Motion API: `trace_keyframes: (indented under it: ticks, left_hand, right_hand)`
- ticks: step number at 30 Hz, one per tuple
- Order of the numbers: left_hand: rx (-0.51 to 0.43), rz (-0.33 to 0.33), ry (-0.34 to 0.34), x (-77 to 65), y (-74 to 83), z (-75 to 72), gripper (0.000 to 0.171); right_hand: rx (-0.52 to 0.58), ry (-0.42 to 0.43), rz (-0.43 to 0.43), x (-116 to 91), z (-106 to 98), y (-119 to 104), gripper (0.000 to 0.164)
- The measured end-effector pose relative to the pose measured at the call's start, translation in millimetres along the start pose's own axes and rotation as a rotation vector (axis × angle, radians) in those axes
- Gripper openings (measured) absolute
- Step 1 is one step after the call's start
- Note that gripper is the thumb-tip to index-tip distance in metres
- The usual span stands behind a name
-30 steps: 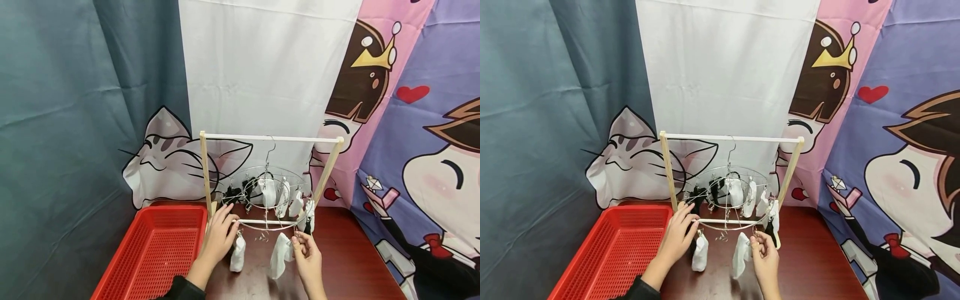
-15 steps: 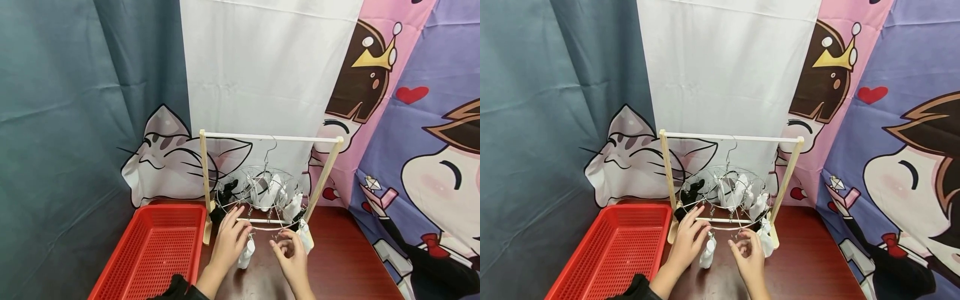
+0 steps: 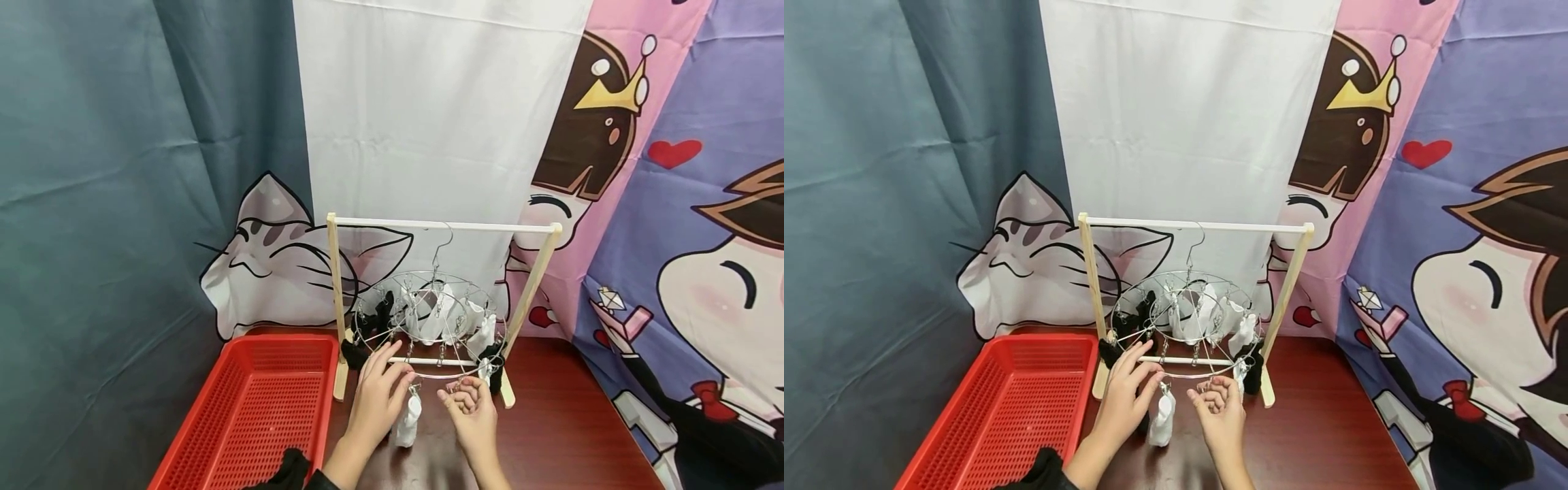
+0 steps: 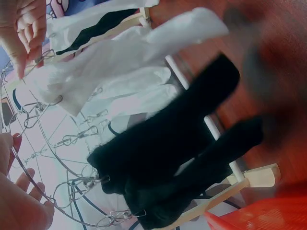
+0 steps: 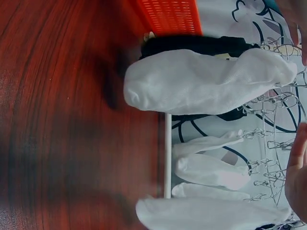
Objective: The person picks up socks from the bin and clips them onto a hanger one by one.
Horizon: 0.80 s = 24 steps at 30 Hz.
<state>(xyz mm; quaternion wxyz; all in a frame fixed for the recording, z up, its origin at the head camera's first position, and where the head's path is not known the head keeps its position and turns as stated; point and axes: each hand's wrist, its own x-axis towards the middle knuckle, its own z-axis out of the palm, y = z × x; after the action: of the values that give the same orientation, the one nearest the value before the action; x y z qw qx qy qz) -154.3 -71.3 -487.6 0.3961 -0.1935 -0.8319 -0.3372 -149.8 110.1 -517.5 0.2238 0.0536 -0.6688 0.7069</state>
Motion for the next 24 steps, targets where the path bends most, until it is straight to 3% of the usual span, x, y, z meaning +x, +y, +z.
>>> trace_keyframes:
  ticks: [6,10,13,20,24]
  left_hand:
    - [0.005,-0.008,0.0,-1.5,0.1,0.4,0.008]
    - [-0.013,-0.015,0.003,-2.0,-0.2,-0.5,0.011]
    - [-0.025,-0.024,0.007,-2.1,-1.1,-1.4,0.011]
    - [0.011,-0.052,0.005,-2.9,-3.9,-3.2,0.004]
    - [0.033,-0.068,-0.007,-4.9,-5.5,-6.0,0.013]
  right_hand:
    - [-0.206,0.054,-0.09,-3.6,2.0,4.0,0.039]
    - [-0.199,0.067,-0.129,-4.0,1.7,4.3,0.025]
    - [-0.115,0.06,-0.075,-3.2,-0.6,1.5,0.018]
    - [0.233,0.002,0.19,-3.3,-6.2,-6.8,0.01]
    - [0.297,-0.017,0.272,-4.0,-7.3,-7.5,0.016]
